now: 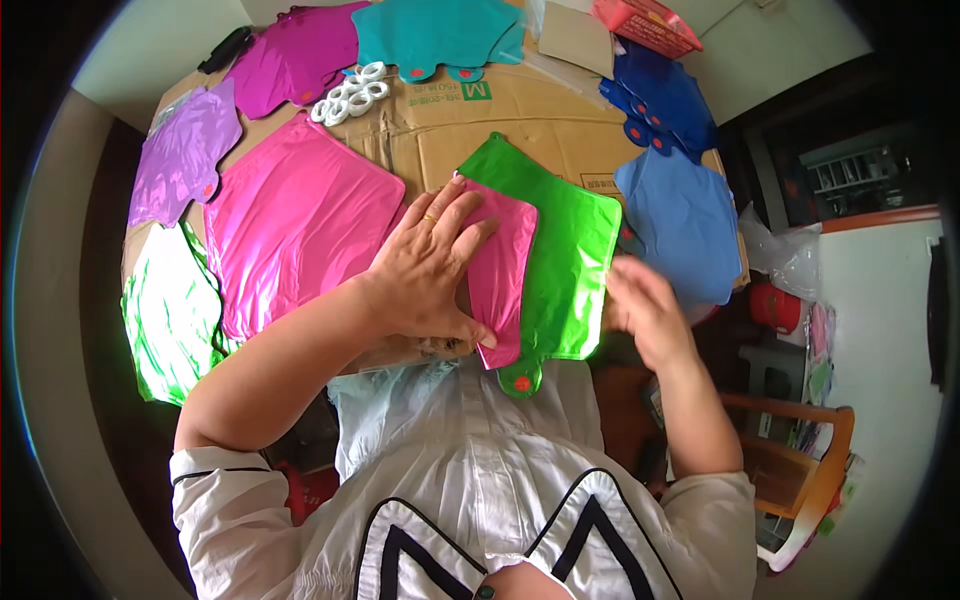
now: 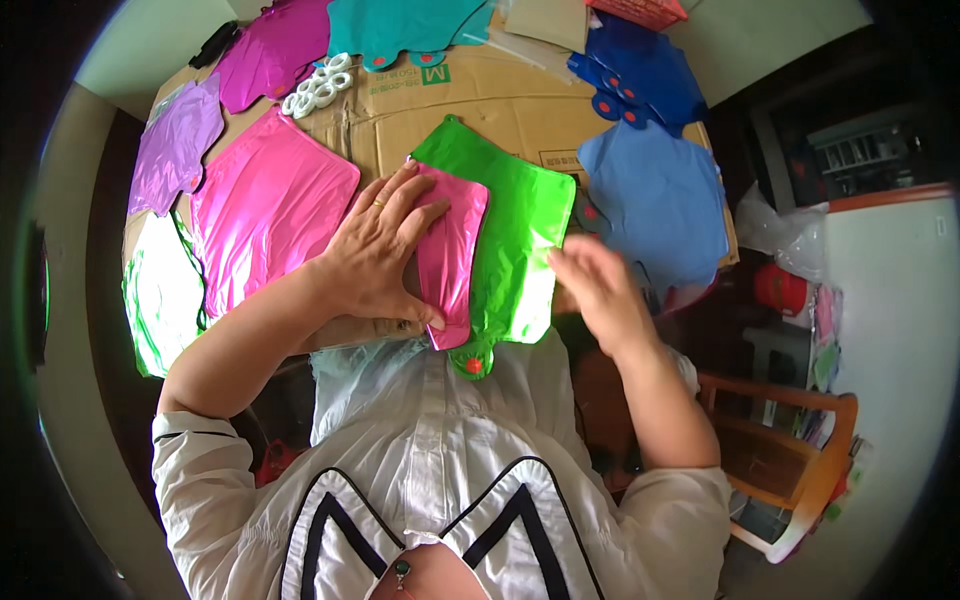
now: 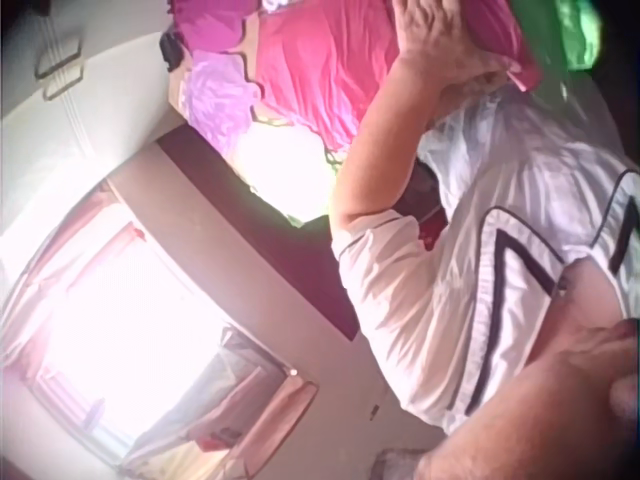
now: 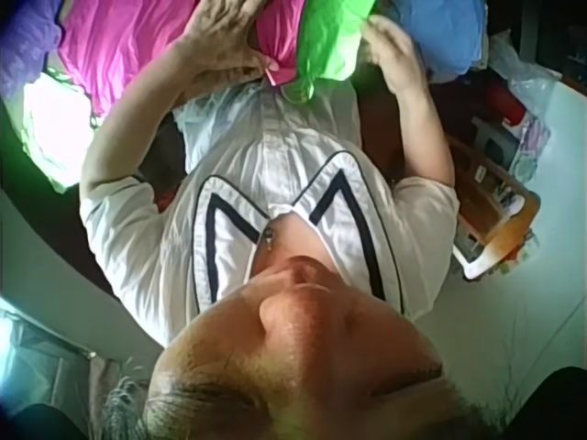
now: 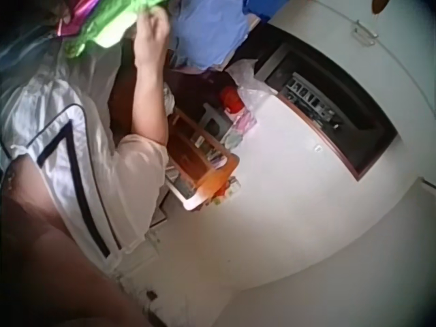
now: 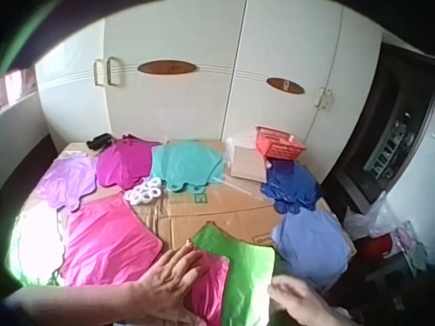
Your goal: Sorting, folding, and placing colored plastic sheets into individual plastic packaging sleeves.
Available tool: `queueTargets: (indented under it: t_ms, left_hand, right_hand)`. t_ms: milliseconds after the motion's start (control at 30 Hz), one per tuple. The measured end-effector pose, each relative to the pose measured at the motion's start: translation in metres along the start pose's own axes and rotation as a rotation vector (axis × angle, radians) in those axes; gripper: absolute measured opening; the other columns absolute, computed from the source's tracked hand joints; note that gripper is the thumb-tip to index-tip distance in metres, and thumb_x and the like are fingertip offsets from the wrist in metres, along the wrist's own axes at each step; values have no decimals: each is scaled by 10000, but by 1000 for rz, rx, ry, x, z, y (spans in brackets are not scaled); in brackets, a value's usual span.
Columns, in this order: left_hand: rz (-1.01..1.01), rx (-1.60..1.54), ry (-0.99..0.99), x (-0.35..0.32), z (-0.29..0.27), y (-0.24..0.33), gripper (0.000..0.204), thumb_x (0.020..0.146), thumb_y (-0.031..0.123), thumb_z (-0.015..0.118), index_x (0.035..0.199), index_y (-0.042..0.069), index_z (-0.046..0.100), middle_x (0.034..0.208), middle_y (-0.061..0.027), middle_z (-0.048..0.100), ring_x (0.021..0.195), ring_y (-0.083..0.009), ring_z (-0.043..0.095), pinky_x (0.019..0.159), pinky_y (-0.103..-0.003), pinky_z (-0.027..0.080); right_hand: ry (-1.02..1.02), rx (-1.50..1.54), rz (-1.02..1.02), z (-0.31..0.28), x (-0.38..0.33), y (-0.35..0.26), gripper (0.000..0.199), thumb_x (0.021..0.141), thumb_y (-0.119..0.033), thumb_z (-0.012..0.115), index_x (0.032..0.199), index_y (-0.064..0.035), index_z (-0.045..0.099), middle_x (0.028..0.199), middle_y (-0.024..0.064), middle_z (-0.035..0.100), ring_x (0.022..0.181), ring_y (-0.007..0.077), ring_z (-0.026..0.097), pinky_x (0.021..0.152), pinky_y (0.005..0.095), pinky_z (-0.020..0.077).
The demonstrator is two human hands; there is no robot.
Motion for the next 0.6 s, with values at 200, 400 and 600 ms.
queueTargets:
  t_ms: [200,400,600]
  left_hand:
    - [11,20,-23,5,1,0,1221,471,780,735,1372,29,394,1424,-225,359,1408,-403,260,1148,-536,206]
    - [-44,-26,14,-2,2,-2,1371,464,792,734,1456,-10,232,1464,-214,330,1438,-382,212,1180,-540,118]
    - [-67,-55,0,-1,2,-3,1418,467,738,776,1486,-14,139,1492,-209,302,1460,-357,181,1196,-521,84]
  right_hand:
    - [287,-762,-349,3,31,-52,172,826,-168,674,770,-26,594,668,114,652,583,249,638,518,375,475]
    - [401,-1431,-556,106,22,-72,149,819,-135,606,909,-29,554,793,161,658,685,326,687,592,431,554]
    - [349,-1417,-669,135,34,-49,114,790,-115,617,868,-45,575,915,131,622,926,305,642,826,437,504]
Point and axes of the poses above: each hand's wrist, its own x-axis towards the middle knuckle, its own z-axis out of the palm, y = z × x, the point moved 6 cm from there along x, towards the middle knuckle
